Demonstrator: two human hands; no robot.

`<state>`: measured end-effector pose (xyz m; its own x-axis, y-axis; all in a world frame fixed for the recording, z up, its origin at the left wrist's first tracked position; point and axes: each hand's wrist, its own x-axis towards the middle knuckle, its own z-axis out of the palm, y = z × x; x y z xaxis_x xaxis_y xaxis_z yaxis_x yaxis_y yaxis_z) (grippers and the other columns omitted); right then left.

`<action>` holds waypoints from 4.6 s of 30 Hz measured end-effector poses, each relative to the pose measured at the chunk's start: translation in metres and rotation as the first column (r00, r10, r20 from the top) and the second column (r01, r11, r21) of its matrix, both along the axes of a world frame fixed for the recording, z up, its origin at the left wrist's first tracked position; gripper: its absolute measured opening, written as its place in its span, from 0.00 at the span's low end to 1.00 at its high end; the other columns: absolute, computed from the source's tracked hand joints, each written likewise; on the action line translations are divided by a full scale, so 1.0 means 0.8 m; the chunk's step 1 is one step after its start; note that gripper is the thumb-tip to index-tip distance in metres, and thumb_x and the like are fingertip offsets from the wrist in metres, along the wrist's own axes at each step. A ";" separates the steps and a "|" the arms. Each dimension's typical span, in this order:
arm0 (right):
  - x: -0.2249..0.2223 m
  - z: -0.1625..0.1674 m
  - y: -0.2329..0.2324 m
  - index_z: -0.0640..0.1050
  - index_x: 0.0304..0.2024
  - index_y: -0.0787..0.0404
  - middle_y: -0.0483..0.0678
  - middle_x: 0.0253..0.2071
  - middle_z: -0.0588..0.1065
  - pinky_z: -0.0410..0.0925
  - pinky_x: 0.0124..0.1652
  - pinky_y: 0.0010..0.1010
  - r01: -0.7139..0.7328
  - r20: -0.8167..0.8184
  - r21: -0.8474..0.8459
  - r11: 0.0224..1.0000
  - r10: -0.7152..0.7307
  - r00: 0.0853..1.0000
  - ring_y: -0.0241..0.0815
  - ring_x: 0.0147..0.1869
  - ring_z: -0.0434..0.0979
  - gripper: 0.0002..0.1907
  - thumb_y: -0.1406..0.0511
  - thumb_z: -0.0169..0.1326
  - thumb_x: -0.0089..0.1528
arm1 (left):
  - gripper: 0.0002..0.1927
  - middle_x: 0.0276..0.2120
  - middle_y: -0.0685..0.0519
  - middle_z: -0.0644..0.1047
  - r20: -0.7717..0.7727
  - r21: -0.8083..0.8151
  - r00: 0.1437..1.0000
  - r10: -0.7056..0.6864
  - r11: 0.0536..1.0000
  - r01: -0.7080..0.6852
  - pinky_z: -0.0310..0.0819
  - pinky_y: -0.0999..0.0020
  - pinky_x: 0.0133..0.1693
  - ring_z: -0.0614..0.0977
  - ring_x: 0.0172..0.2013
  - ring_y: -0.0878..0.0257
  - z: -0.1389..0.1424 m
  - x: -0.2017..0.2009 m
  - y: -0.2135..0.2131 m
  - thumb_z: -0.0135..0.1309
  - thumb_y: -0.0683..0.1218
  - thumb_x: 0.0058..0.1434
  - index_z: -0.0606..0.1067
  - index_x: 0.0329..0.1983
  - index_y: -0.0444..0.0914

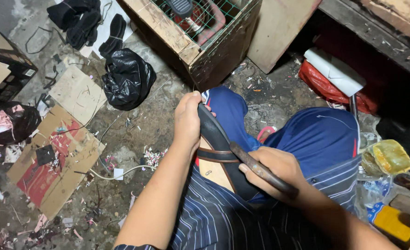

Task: The person sits on the floor of a shoe workshop holding a sandal on their lap. They use a curved hand blade to trim the edge of the sole and tap and press the sole edge with a hammer, rotating the sandal to work around the perimeter.

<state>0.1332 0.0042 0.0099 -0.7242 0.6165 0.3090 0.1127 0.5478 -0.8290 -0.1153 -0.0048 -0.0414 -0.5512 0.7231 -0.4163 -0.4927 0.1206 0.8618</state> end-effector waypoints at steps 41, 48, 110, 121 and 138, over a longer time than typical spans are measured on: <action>0.021 0.157 0.036 0.79 0.39 0.64 0.44 0.30 0.75 0.68 0.32 0.26 0.253 -0.031 -0.144 0.957 -0.260 0.965 0.34 0.32 0.73 0.09 0.65 0.60 0.60 | 0.31 0.48 0.47 0.75 -0.919 0.174 0.388 -0.075 0.804 0.568 0.74 0.60 0.57 0.79 0.50 0.51 0.205 0.073 -0.037 0.72 0.49 0.51 0.69 0.52 0.37; 0.046 0.127 0.017 0.77 0.32 0.61 0.45 0.24 0.72 0.65 0.27 0.30 0.110 -0.048 0.089 0.990 -0.106 0.993 0.40 0.26 0.74 0.10 0.64 0.66 0.54 | 0.26 0.45 0.50 0.75 -0.951 0.221 0.306 0.049 0.800 0.557 0.71 0.60 0.55 0.79 0.48 0.52 0.192 0.071 -0.019 0.67 0.42 0.47 0.71 0.49 0.40; 0.125 0.079 0.018 0.82 0.39 0.66 0.49 0.38 0.82 0.73 0.42 0.29 0.356 0.122 -0.245 0.902 -0.335 0.934 0.39 0.41 0.82 0.09 0.68 0.61 0.57 | 0.54 0.52 0.40 0.73 -0.988 0.027 0.139 -0.070 0.803 0.595 0.62 0.50 0.55 0.75 0.54 0.42 0.145 0.159 -0.032 0.73 0.58 0.35 0.63 0.62 0.32; 0.211 0.026 -0.028 0.80 0.30 0.65 0.50 0.27 0.76 0.69 0.32 0.35 0.519 0.277 -0.204 0.830 -0.459 0.844 0.44 0.30 0.76 0.10 0.64 0.65 0.53 | 0.31 0.46 0.53 0.76 -0.951 -0.276 -0.156 -0.268 0.499 0.822 0.59 0.50 0.57 0.76 0.50 0.52 0.116 0.174 0.005 0.67 0.60 0.47 0.79 0.54 0.45; 0.184 0.044 -0.012 0.76 0.21 0.59 0.47 0.19 0.68 0.63 0.23 0.39 0.292 0.256 0.196 0.936 -0.336 0.906 0.46 0.22 0.70 0.14 0.61 0.67 0.51 | 0.27 0.44 0.58 0.80 -0.941 -0.282 -0.130 -0.313 0.511 0.812 0.55 0.47 0.63 0.77 0.47 0.56 0.101 0.185 0.004 0.61 0.67 0.52 0.80 0.45 0.43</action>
<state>0.2804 -0.0053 0.0454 -0.5706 0.7890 0.2279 0.5153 0.5601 -0.6487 0.0324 -0.0014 0.0392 0.4215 0.8754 0.2366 0.6526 -0.4740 0.5912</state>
